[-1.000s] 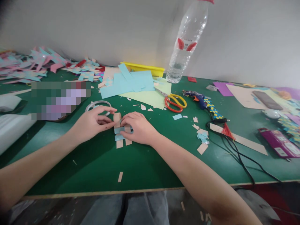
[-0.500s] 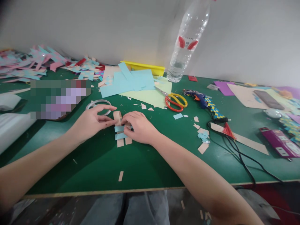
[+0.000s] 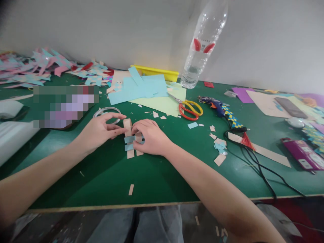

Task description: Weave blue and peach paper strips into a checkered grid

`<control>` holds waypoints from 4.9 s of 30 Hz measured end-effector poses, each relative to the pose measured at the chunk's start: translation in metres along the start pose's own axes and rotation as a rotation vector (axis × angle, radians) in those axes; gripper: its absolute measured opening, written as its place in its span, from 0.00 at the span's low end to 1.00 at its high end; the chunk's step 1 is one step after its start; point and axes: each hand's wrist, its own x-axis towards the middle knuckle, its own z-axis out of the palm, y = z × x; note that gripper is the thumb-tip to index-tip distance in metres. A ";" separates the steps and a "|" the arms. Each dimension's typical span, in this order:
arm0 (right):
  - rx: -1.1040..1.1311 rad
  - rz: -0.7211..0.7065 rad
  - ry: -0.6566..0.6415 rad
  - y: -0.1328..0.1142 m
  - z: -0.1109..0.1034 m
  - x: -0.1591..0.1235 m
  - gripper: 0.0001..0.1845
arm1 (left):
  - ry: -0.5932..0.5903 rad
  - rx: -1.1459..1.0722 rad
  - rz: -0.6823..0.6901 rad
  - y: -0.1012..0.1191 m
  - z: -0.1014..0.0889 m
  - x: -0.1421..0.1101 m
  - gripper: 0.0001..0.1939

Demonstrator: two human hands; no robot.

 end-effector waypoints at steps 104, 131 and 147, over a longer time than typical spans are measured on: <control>0.018 -0.014 0.000 0.003 0.002 0.001 0.09 | 0.077 0.095 0.148 -0.002 0.001 0.002 0.18; 0.010 -0.013 0.002 0.003 0.002 0.001 0.09 | -0.020 0.078 0.013 0.000 0.002 -0.001 0.23; -0.016 -0.015 -0.002 0.003 0.002 0.001 0.09 | 0.046 0.282 0.175 0.000 -0.004 -0.004 0.19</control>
